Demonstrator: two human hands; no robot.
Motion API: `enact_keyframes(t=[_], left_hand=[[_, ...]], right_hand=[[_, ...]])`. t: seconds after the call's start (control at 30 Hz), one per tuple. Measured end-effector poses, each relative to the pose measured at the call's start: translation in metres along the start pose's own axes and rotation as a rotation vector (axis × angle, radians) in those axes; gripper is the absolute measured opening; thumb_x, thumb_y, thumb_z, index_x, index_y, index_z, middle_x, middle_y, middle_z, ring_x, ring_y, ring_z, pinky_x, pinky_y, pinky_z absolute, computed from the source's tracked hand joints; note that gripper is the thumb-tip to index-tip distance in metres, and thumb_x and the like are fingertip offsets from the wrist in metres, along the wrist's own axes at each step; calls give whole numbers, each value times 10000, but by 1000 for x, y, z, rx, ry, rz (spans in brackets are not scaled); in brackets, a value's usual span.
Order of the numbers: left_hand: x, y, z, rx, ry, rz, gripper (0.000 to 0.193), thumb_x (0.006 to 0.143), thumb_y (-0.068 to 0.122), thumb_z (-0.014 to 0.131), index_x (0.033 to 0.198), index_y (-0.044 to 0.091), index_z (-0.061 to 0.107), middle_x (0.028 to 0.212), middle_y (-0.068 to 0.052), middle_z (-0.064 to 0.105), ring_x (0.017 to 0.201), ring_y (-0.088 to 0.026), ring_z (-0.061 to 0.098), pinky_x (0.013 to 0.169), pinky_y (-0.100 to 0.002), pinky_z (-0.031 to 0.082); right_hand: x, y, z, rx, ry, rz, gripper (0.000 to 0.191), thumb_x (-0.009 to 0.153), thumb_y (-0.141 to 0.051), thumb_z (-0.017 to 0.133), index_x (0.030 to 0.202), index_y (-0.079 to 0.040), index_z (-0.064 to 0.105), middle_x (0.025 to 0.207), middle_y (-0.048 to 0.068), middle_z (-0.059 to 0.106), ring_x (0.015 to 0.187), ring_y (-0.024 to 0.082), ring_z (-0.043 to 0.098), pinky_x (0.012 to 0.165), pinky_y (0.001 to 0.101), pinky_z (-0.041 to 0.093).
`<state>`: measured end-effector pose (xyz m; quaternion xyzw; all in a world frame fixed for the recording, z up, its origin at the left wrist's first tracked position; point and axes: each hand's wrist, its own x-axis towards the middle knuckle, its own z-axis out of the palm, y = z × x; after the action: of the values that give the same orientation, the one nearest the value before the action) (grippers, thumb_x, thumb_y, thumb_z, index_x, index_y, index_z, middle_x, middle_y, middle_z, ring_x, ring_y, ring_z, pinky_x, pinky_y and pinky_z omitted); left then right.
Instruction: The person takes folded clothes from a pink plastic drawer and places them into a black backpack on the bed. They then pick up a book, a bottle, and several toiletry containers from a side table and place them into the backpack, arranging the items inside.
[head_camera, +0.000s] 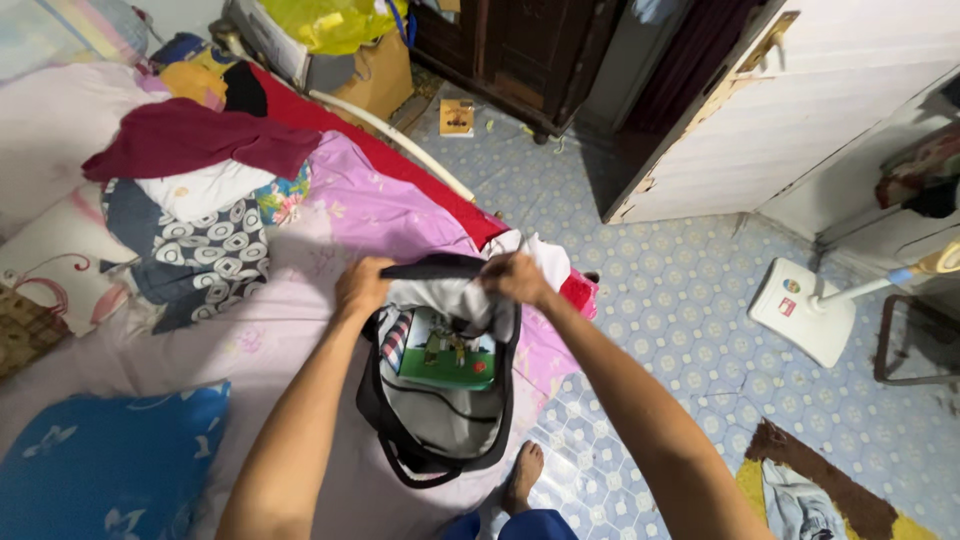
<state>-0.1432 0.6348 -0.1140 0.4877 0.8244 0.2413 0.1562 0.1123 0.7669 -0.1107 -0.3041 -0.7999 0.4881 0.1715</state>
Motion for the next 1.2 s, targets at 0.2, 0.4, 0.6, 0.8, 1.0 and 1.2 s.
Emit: enact_keyframes(t=[0.2, 0.4, 0.6, 0.8, 1.0, 1.2], left_hand=[[-26, -22, -30, -161, 170, 155, 460, 798, -12, 590, 1155, 205, 784, 1080, -135, 765, 1037, -341, 723, 953, -437, 562], [-54, -50, -29, -58, 69, 243, 383, 739, 23, 707, 1085, 162, 795, 1107, -150, 748, 1047, -368, 691, 929, -454, 538], [-111, -96, -37, 194, -374, -106, 316, 822, 99, 706, 1045, 292, 821, 1200, -77, 756, 1151, -277, 700, 1034, -375, 542], [-128, -92, -24, 231, -403, -226, 321, 868, 70, 655, 1081, 258, 806, 1275, -72, 699, 1250, -276, 618, 1065, -400, 497], [-83, 22, 29, -164, -168, 166, 213, 879, 174, 705, 1075, 146, 783, 1054, -92, 790, 986, -256, 756, 898, -369, 583], [-93, 211, 111, -634, -252, 383, 184, 921, 192, 695, 1040, 78, 778, 907, -71, 805, 838, -168, 757, 765, -311, 569]], right_hand=[[-39, -40, 47, -172, 31, 81, 250, 825, -204, 818, 964, -17, 726, 819, 153, 753, 744, 211, 709, 703, 364, 564], [-36, -15, 75, -12, -211, -103, 248, 780, -149, 730, 1001, -36, 740, 922, 100, 791, 847, 169, 762, 772, 332, 612], [-59, -8, 117, 182, -408, 259, 187, 881, -138, 726, 1012, -4, 729, 851, 115, 735, 733, 204, 734, 652, 364, 628], [-62, -6, 79, 238, -247, 354, 202, 923, -168, 707, 1045, -8, 708, 866, 106, 745, 711, 192, 742, 633, 350, 639], [-103, 30, -14, 371, 93, 344, 220, 946, -208, 692, 1032, -6, 703, 868, 112, 758, 710, 191, 739, 590, 339, 630], [-217, 53, -132, 404, 555, 269, 229, 944, -206, 733, 878, 9, 694, 761, 116, 708, 641, 193, 710, 501, 342, 588]])
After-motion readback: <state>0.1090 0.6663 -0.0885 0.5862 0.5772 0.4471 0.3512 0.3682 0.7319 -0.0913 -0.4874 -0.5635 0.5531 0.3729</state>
